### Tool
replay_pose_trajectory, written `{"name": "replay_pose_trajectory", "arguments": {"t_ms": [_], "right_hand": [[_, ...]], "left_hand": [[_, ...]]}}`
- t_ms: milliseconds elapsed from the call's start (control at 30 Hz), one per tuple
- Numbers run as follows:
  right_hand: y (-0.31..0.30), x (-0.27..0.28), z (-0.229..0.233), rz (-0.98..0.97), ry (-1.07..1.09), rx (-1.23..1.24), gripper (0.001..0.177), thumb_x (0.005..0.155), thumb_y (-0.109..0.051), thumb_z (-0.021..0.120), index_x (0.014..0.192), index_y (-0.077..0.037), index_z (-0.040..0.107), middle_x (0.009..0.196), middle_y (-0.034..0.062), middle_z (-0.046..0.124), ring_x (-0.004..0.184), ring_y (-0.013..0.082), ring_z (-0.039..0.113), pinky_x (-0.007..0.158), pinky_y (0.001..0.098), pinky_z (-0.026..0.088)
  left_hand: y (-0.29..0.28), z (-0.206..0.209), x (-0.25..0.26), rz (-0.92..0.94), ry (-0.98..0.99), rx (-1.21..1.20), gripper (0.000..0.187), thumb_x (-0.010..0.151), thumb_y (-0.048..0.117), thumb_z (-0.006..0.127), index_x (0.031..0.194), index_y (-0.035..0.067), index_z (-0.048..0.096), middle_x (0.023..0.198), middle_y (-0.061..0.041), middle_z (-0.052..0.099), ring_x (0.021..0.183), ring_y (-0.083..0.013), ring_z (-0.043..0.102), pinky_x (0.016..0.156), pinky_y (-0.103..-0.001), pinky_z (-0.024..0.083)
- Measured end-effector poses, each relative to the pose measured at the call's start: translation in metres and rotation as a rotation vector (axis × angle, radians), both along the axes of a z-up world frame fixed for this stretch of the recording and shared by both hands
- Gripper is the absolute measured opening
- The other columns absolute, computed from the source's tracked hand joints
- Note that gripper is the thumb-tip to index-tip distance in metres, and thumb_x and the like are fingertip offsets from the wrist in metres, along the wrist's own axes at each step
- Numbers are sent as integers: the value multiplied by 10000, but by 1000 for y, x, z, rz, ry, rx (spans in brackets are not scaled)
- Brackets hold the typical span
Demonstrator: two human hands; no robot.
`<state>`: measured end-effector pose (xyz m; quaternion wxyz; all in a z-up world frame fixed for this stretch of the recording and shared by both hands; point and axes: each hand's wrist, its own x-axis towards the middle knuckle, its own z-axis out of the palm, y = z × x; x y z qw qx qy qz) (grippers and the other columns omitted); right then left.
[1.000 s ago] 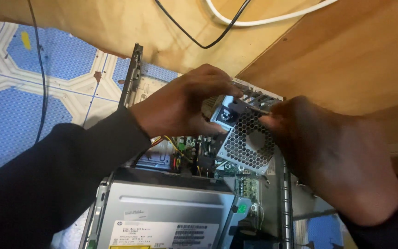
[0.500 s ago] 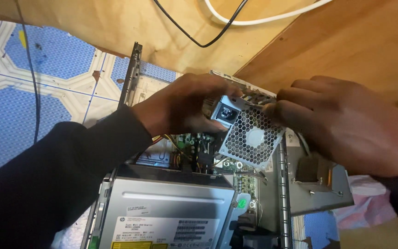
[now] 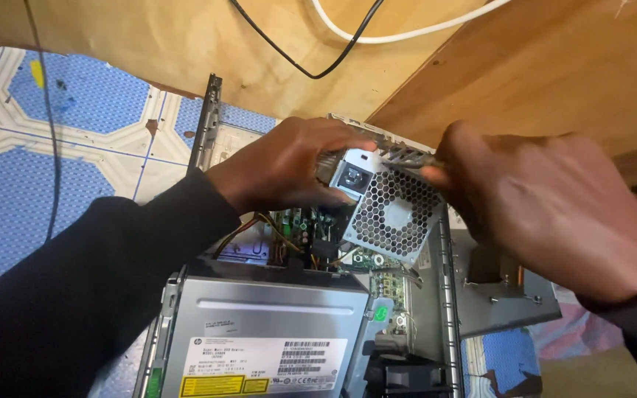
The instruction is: Repairing or assembling a desktop computer, specifically handling the power supply unit.
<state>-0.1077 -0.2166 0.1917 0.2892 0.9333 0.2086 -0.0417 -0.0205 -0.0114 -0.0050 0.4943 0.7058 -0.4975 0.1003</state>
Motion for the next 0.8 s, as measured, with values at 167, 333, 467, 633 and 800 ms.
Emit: {"name": "replay_pose_trajectory", "arguments": {"t_ms": [167, 333, 467, 633, 800], "right_hand": [[-6, 4, -3, 88, 79, -44, 261, 971, -358, 547, 983, -98, 534, 760, 65, 624, 647, 284, 628, 544, 425, 472], [-14, 13, -3, 334, 97, -59, 196, 878, -166, 581, 1053, -83, 548, 956, 59, 589, 872, 260, 635, 589, 400, 524], [-10, 22, 3, 577, 139, -164, 203, 880, -229, 576, 1051, -121, 578, 964, 40, 547, 900, 233, 602, 760, 397, 548], [-8, 26, 8, 680, 236, -194, 343, 772, -281, 597, 1076, -127, 636, 1005, 45, 542, 941, 247, 595, 769, 401, 544], [-28, 14, -5, 384, 229, 4, 420, 821, -259, 611, 1171, -26, 614, 1040, 83, 557, 934, 278, 602, 674, 383, 523]], "left_hand": [[0, 2, -2, 5, -1, -3, 730, 779, 306, 906, 1406, 98, 596, 1293, -156, 701, 1170, -300, 687, 996, -423, 548], [2, 6, -5, 17, 34, 22, 737, 761, 314, 909, 1399, 102, 605, 1267, -142, 713, 1145, -282, 695, 985, -415, 555], [3, 7, -6, 12, 17, -17, 729, 748, 288, 923, 1381, 95, 615, 1265, -143, 715, 1144, -289, 693, 979, -414, 557], [2, 4, -3, -6, 28, -42, 722, 760, 269, 923, 1386, 92, 610, 1293, -142, 707, 1169, -291, 692, 1000, -408, 559], [0, -1, -2, -1, 59, -11, 734, 748, 267, 925, 1385, 89, 608, 1295, -151, 698, 1170, -294, 688, 998, -424, 554]]}}
